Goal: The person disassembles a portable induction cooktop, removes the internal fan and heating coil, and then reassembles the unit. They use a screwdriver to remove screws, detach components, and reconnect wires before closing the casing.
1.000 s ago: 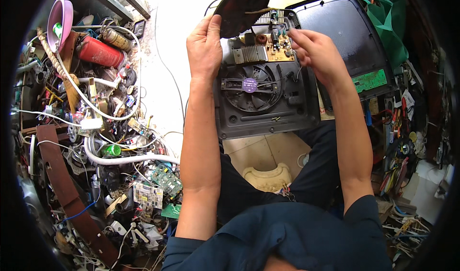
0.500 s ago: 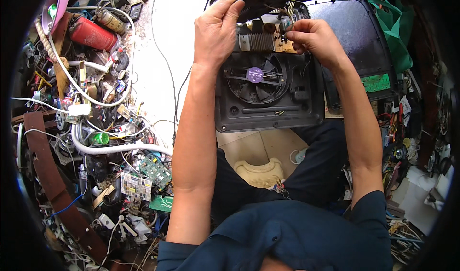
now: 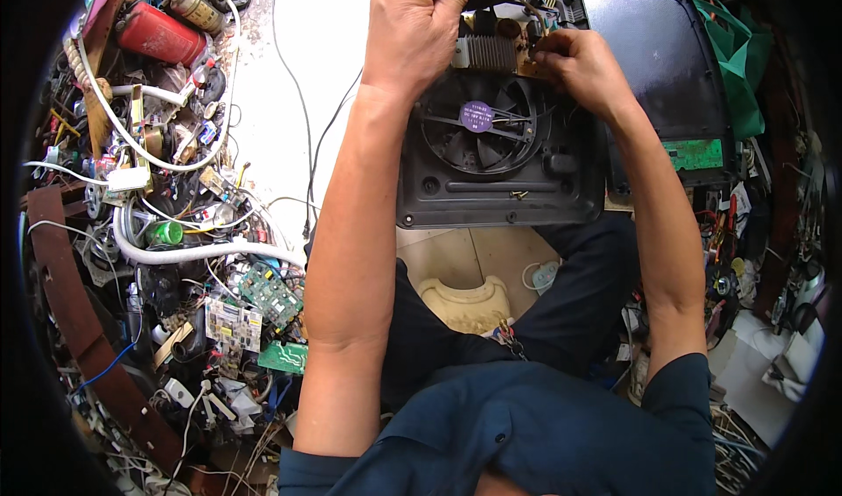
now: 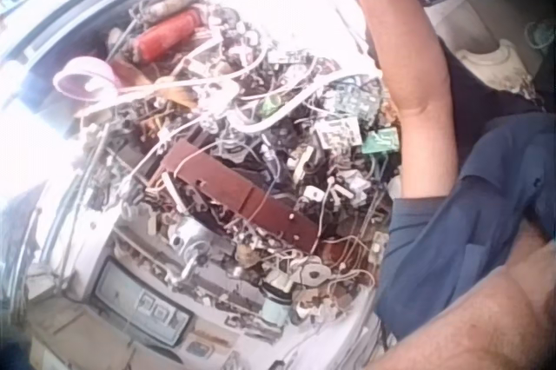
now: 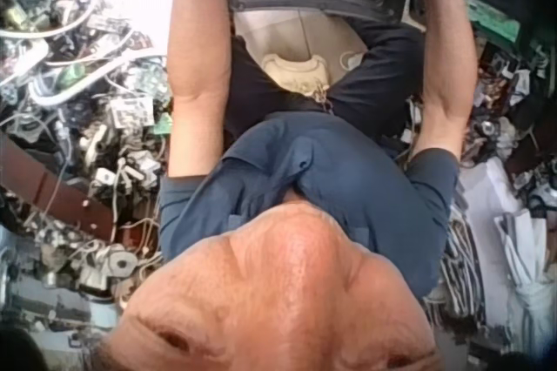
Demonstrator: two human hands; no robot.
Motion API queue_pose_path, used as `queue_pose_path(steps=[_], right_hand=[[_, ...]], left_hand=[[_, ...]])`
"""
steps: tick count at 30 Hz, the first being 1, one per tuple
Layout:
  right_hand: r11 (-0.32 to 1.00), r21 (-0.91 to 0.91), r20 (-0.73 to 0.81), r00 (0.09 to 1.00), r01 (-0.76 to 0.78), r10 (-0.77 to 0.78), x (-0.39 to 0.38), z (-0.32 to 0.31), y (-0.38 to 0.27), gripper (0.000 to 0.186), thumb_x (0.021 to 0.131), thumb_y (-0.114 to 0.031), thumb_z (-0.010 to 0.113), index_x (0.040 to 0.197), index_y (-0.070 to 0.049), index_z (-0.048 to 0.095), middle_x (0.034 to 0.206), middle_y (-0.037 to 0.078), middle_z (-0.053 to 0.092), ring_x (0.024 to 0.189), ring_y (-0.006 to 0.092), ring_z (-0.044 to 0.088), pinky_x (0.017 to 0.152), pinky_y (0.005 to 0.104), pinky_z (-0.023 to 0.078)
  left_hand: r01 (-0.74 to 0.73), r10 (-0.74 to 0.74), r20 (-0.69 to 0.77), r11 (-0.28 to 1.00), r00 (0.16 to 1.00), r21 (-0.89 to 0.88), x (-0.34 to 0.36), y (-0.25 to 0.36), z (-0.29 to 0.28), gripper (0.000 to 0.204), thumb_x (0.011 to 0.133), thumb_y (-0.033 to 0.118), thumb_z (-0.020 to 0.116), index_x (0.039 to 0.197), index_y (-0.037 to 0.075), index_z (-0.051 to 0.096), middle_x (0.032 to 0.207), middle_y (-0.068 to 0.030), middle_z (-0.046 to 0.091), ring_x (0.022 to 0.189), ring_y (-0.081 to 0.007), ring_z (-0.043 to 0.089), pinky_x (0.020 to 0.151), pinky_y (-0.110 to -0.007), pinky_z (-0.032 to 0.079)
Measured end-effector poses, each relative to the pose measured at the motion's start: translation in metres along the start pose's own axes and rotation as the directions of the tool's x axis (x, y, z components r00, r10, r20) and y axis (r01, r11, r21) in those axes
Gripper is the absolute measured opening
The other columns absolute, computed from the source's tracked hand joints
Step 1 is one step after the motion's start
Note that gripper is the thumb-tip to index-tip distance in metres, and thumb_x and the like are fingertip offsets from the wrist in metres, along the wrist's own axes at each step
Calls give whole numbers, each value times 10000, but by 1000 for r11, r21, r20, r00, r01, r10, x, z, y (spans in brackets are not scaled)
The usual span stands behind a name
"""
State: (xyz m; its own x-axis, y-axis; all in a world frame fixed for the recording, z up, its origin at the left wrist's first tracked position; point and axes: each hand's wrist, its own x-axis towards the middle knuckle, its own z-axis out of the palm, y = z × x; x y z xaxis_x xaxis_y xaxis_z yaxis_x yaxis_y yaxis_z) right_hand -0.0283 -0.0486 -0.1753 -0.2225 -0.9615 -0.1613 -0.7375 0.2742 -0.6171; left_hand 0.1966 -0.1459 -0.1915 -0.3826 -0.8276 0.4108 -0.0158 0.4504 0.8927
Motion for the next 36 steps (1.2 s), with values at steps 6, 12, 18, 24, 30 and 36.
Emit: queue_pose_path(steps=[6, 12, 18, 24, 30, 36], right_hand=[[999, -48, -50, 999, 11, -13, -1, 4, -1, 204, 958, -86, 682, 1098, 52, 737, 848, 84, 734, 664, 115, 619, 605, 291, 509], [993, -113, -77, 996, 35, -44, 0, 6, 3, 213, 943, -95, 702, 1085, 59, 739, 883, 112, 761, 736, 136, 679, 676, 306, 548], [980, -194, -111, 991, 51, -73, 1, 9, 2, 215, 922, -113, 717, 1065, 44, 751, 925, 158, 778, 815, 191, 735, 778, 333, 574], [958, -275, -151, 981, 76, -121, -1, 10, -4, 212, 903, -122, 726, 1050, 26, 763, 943, 185, 773, 852, 242, 755, 827, 365, 577], [977, -195, -159, 981, 83, -115, -2, 13, 2, 206, 897, -67, 711, 1074, 27, 760, 956, 185, 777, 865, 255, 764, 838, 357, 581], [936, -317, -123, 971, 155, -203, -4, 10, 4, 216, 900, -51, 703, 1093, 28, 757, 986, 170, 782, 897, 273, 768, 858, 359, 587]], left_hand=[[287, -264, 128, 934, 956, -213, -1, 16, -1, 399, 1097, 302, 498, 1355, 42, 656, 1253, -166, 721, 1188, -262, 660, 1043, -368, 490], [231, -213, 112, 953, 971, -194, -1, 14, -1, 380, 1099, 285, 513, 1338, 32, 667, 1223, -139, 733, 1146, -227, 665, 1005, -346, 506], [303, -255, 171, 867, 952, -395, 0, 13, 2, 365, 1098, 268, 523, 1322, 27, 680, 1187, -92, 739, 1100, -169, 657, 974, -319, 515], [299, -268, 135, 882, 954, -364, 0, 11, 2, 363, 1096, 269, 528, 1312, 26, 688, 1180, -95, 741, 1103, -172, 660, 973, -318, 517], [293, -282, 92, 943, 955, -158, 1, 22, -2, 377, 1095, 278, 525, 1325, 23, 679, 1192, -106, 742, 1118, -185, 661, 987, -331, 514], [261, -245, 98, 941, 965, -214, 1, 13, -1, 408, 1096, 308, 501, 1334, 23, 671, 1203, -137, 741, 1136, -215, 662, 1014, -355, 500]])
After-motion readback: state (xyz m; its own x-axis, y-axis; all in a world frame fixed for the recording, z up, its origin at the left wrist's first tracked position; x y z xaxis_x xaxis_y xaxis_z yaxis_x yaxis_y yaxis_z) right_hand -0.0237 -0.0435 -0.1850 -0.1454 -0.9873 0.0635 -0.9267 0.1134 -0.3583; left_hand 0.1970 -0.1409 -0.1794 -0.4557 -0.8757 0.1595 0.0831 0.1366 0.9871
